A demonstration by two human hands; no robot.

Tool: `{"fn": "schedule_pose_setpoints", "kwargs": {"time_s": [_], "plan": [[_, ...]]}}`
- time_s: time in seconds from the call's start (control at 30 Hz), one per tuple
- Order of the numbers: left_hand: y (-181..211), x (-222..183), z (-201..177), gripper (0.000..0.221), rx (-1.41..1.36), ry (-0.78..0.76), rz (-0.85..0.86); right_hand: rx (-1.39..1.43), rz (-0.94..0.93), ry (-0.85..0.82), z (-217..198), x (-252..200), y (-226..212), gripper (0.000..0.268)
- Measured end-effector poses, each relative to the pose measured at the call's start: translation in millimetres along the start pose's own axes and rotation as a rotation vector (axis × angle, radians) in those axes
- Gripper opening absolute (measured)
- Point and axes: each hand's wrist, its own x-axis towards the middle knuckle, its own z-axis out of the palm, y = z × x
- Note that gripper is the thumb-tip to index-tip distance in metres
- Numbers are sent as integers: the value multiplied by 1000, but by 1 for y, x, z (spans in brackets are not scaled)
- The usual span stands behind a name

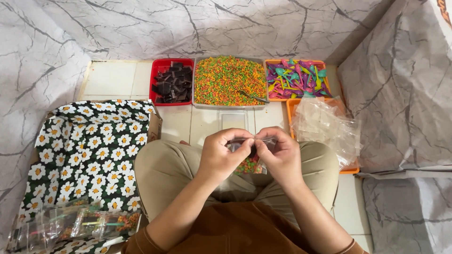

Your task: Portioning small colorful snacks into plastic bags using a spoon and weighing them on a digital scale.

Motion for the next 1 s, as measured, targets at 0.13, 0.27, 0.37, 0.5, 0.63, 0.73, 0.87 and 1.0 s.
{"fn": "schedule_pose_setpoints", "kwargs": {"time_s": [0.13,0.27,0.37,0.5,0.63,0.73,0.87,1.0], "plan": [[3,1,2,10,14,32,8,21,20,25,2,0,-3,9],[2,0,4,10,28,50,0,20,26,36,4,-1,-1,10],[6,1,3,6,39,56,90,37,31,40,4,-1,1,8],[5,2,1,6,15,38,100,37,21,16,0,0,5,9],[4,3,-4,8,3,36,105,118,3,-40,5,4,-1,23],[-13,3,-19,10,59,97,179,102,43,-85,-15,10,26,35],[-19,0,-63,6,156,287,237,-130,75,-131,-68,24,99,29],[-13,-22,-135,8,242,490,229,-603,110,-207,-117,39,158,24]]}}
